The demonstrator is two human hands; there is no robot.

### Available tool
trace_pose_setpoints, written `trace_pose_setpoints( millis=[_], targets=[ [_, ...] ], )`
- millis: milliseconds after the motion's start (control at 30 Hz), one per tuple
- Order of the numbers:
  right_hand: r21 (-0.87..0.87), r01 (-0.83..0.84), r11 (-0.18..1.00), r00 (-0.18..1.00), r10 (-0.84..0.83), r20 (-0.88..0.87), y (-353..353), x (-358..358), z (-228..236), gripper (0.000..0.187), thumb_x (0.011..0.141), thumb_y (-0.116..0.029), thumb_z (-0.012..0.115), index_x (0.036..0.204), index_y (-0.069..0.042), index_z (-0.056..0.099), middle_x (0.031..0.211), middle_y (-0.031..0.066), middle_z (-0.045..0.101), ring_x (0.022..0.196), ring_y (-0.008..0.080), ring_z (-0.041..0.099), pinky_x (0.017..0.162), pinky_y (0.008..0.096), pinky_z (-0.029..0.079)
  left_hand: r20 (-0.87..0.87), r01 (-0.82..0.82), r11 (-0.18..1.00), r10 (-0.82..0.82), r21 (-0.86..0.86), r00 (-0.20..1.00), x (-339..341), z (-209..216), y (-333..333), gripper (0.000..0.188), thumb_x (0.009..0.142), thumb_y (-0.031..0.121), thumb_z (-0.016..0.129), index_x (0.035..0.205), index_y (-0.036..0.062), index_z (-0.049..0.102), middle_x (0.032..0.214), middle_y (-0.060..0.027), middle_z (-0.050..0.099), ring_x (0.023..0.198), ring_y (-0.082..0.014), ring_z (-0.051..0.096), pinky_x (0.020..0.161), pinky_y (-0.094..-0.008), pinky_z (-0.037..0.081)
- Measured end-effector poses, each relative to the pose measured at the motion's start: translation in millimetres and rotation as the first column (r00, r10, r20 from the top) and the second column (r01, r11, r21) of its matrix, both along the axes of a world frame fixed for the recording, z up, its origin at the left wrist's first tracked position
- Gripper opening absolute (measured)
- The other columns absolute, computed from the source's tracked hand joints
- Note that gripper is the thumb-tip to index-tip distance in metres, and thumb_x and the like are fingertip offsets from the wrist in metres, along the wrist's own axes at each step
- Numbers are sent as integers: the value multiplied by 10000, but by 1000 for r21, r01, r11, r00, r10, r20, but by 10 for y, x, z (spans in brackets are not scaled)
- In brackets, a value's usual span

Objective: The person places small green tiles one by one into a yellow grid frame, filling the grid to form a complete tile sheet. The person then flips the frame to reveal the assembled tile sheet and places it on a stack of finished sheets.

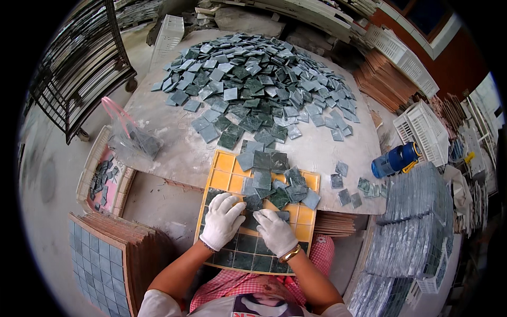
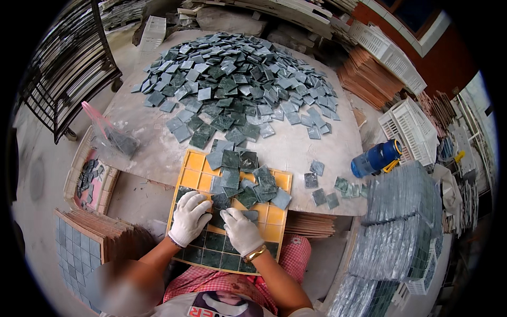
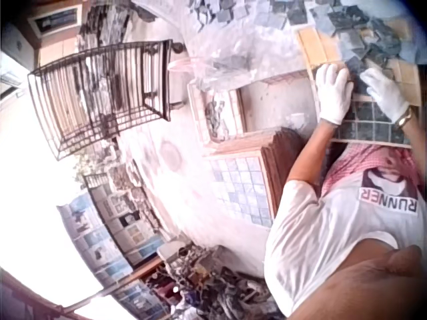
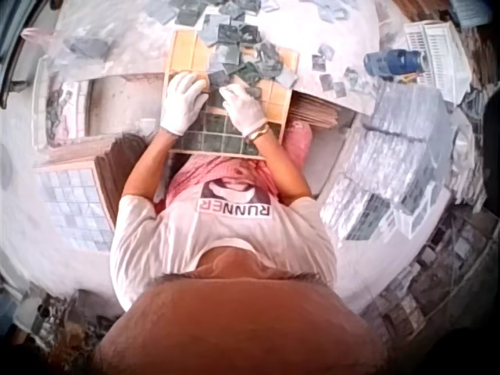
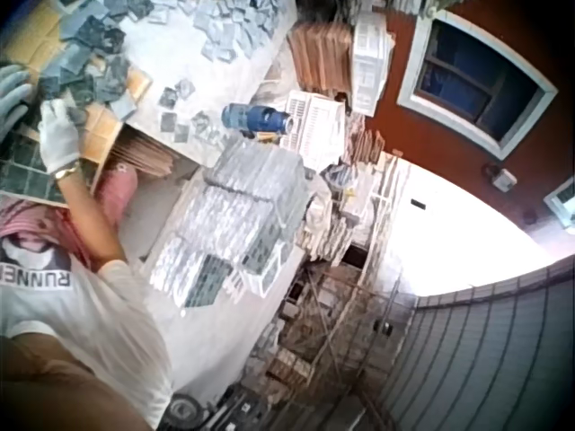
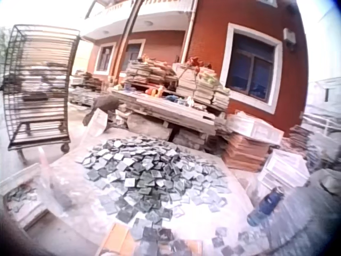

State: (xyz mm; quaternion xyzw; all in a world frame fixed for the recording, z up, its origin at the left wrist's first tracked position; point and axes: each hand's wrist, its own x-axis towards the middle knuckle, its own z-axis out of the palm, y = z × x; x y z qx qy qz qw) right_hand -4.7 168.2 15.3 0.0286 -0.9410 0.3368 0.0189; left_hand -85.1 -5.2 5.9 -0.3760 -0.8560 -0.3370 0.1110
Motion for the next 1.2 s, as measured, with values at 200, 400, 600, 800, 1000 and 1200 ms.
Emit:
trace_pose_setpoints(
  millis=[200, 400, 600, 800, 1000, 1200],
  targets=[
    [-8, -26, 1000, 1000, 26, 5, 85, -67, -29, 341, 824, -124, 601, 1156, -57, 559, 1123, 95, 565, 961, 287, 589, 786, 369, 496, 7, -60, 998, 60, -22, 998, 18, 13, 261, 404, 674, 129, 688, 1063, 96, 585, 1057, -88, 550, 988, -305, 522, 852, -412, 433],
    [-64, -28, 998, 999, 26, -26, 133, -122, -46, 272, 833, -122, 596, 1093, -44, 595, 1055, 111, 592, 929, 298, 597, 776, 374, 493, -4, -40, 993, 40, -112, 999, 261, -109, 163, 393, 669, 150, 711, 1034, 71, 588, 1046, -88, 532, 963, -290, 518, 841, -399, 426],
    [-125, 362, 924, 920, -376, -115, 438, 116, 188, 250, 800, -104, 634, 1038, -31, 624, 961, 147, 615, 897, 296, 609, 763, 371, 498, 28, 11, 987, -7, -158, 1000, 294, 38, 52, 431, 653, 160, 726, 1053, 82, 586, 1079, -78, 519, 994, -280, 510, 846, -396, 431],
    [179, 335, 925, 942, -334, -37, 405, 338, 106, 565, 681, -225, 760, 1188, -79, 558, 1185, 115, 538, 999, 293, 577, 815, 374, 494, 17, -17, 994, 19, -108, 1000, 269, -23, 158, 482, 655, 182, 732, 1100, 93, 570, 1132, -90, 518, 1034, -287, 503, 863, -403, 428],
    [281, 153, 947, 968, -86, -237, 579, 220, -87, 447, 743, -223, 716, 1150, -87, 590, 1106, 94, 591, 942, 276, 604, 779, 365, 505, 64, -70, 990, 79, -125, 995, 19, 41, 411, 626, 597, 218, 780, 1163, 112, 533, 1133, -95, 506, 1011, -323, 504, 840, -424, 446],
    [-100, 272, 957, 927, -288, -239, 653, 133, -43, 244, 844, -238, 633, 1005, -55, 627, 892, 98, 665, 749, 286, 644, 631, 357, 520, 59, -9, 985, 20, -171, 998, -150, -21, 361, 586, 614, 205, 771, 1142, 104, 536, 1079, -83, 513, 943, -307, 522, 795, -403, 467]
  ],
)
